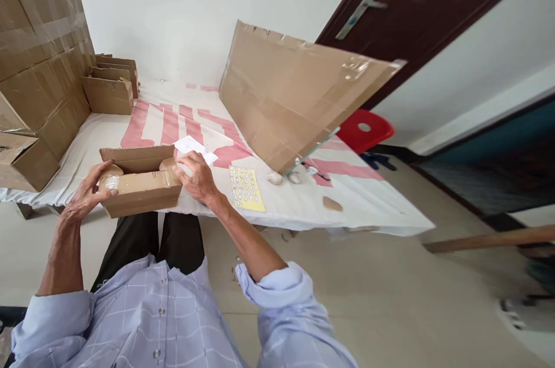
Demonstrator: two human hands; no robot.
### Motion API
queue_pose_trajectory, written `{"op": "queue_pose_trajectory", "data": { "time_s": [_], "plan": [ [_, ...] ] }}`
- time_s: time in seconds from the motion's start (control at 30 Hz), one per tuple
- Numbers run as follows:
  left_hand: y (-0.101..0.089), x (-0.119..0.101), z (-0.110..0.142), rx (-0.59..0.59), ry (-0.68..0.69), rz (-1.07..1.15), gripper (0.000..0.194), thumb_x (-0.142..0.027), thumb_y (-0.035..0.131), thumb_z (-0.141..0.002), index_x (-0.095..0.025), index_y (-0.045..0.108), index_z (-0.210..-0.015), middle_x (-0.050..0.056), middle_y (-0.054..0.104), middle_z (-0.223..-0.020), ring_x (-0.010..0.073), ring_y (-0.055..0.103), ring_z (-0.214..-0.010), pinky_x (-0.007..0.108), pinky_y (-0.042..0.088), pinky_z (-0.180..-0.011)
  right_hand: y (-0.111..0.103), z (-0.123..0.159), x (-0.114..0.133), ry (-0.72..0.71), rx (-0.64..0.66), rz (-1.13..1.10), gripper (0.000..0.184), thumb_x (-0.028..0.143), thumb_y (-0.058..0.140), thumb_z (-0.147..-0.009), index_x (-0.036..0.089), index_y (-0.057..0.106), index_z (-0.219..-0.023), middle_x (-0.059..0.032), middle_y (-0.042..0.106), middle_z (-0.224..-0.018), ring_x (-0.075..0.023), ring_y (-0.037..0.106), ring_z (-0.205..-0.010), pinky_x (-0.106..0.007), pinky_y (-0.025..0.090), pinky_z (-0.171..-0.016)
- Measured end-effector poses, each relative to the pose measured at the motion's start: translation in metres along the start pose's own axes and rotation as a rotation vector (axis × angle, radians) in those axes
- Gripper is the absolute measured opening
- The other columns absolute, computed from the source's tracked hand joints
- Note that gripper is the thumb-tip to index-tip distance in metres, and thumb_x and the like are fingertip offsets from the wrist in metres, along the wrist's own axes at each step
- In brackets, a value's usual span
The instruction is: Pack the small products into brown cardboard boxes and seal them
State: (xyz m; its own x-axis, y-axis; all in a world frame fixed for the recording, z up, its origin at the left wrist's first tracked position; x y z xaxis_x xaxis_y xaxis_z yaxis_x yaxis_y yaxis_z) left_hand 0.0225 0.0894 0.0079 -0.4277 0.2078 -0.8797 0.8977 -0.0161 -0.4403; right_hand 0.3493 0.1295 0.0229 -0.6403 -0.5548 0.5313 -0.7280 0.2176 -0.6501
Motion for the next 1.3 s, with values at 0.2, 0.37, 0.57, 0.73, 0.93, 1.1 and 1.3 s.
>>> {"op": "queue_pose_trajectory", "data": {
  "time_s": [0.2, 0.37, 0.57, 0.73, 0.93, 1.1, 1.3],
  "plan": [
    [0.002, 0.003, -0.001, 0.009, 0.000, 0.032, 0.088, -0.057, 0.083, -0.081, -0.036, 0.060, -0.163, 0.009, 0.048, -0.173, 0.0455, 0.045, -0.162, 0.053, 0.057, -0.116, 0.022, -0.024, 0.039, -0.030, 0.261, 0.100, 0.021, 0.040, 0.072, -0.106, 0.025, 0.086, -0.100, -0.0124, 0.072, -0.114, -0.0323, 0.061, -0.115, -0.051, 0.055, -0.105],
    [0.004, 0.007, -0.002, 0.018, -0.002, 0.060, 0.092, -0.059, 0.085, -0.079, -0.035, 0.059, -0.164, 0.010, 0.048, -0.172, 0.0458, 0.045, -0.161, 0.055, 0.056, -0.118, 0.021, -0.029, 0.041, -0.048, 0.329, -0.065, 0.022, 0.023, 0.066, -0.103, 0.026, 0.084, -0.091, -0.0071, 0.078, -0.106, -0.0260, 0.065, -0.106, -0.048, 0.053, -0.107],
    [0.003, 0.001, -0.002, 0.022, 0.010, 0.025, 0.092, -0.061, 0.085, -0.080, -0.034, 0.059, -0.163, 0.010, 0.050, -0.170, 0.0474, 0.043, -0.162, 0.054, 0.059, -0.116, 0.014, -0.030, 0.040, -0.069, 0.227, -0.168, 0.022, 0.019, 0.066, -0.101, 0.026, 0.086, -0.093, -0.0069, 0.082, -0.106, -0.0252, 0.072, -0.105, -0.045, 0.056, -0.105],
    [0.003, 0.000, -0.002, 0.025, 0.022, 0.011, 0.090, -0.061, 0.082, -0.082, -0.035, 0.058, -0.165, 0.010, 0.050, -0.170, 0.0462, 0.044, -0.161, 0.053, 0.059, -0.116, 0.011, -0.025, 0.042, -0.160, 0.130, -0.154, 0.024, 0.017, 0.064, -0.104, 0.026, 0.081, -0.091, -0.0063, 0.082, -0.102, -0.0253, 0.073, -0.101, -0.045, 0.058, -0.099],
    [0.005, 0.000, -0.002, 0.023, -0.001, 0.027, 0.088, -0.061, 0.079, -0.085, -0.034, 0.056, -0.165, 0.010, 0.047, -0.172, 0.0453, 0.042, -0.163, 0.054, 0.057, -0.119, 0.012, -0.016, 0.039, -0.247, -0.001, -0.134, 0.024, 0.020, 0.061, -0.108, 0.026, 0.073, -0.088, -0.0069, 0.078, -0.098, -0.0265, 0.070, -0.098, -0.047, 0.059, -0.095],
    [0.005, -0.001, -0.002, 0.011, -0.023, 0.002, 0.086, -0.061, 0.076, -0.084, -0.032, 0.058, -0.163, 0.010, 0.049, -0.169, 0.0448, 0.045, -0.161, 0.053, 0.058, -0.118, 0.017, -0.011, 0.037, -0.236, 0.009, -0.116, 0.022, 0.022, 0.057, -0.109, 0.027, 0.068, -0.090, -0.0076, 0.076, -0.099, -0.0265, 0.068, -0.100, -0.045, 0.057, -0.095],
    [0.005, -0.001, -0.002, -0.003, -0.018, -0.006, 0.088, -0.061, 0.075, -0.084, -0.030, 0.057, -0.164, 0.011, 0.049, -0.170, 0.0446, 0.045, -0.160, 0.053, 0.058, -0.118, 0.020, -0.014, 0.035, -0.218, 0.092, -0.148, 0.014, 0.020, 0.066, -0.103, 0.026, 0.068, -0.091, -0.0059, 0.075, -0.102, -0.0255, 0.068, -0.100, -0.044, 0.056, -0.097]
  ]
}}
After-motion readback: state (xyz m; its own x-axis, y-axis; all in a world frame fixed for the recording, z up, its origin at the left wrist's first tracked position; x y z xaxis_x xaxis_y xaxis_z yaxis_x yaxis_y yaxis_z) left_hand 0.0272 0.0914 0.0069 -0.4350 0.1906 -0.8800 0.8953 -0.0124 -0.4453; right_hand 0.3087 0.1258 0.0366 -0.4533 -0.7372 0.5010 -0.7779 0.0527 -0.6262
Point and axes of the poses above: each hand's wrist, its own z-axis away from the middle knuckle, its own y-axis out of the palm, x = y × z, the point moved 8 cm from there along -z, towards the middle knuckle
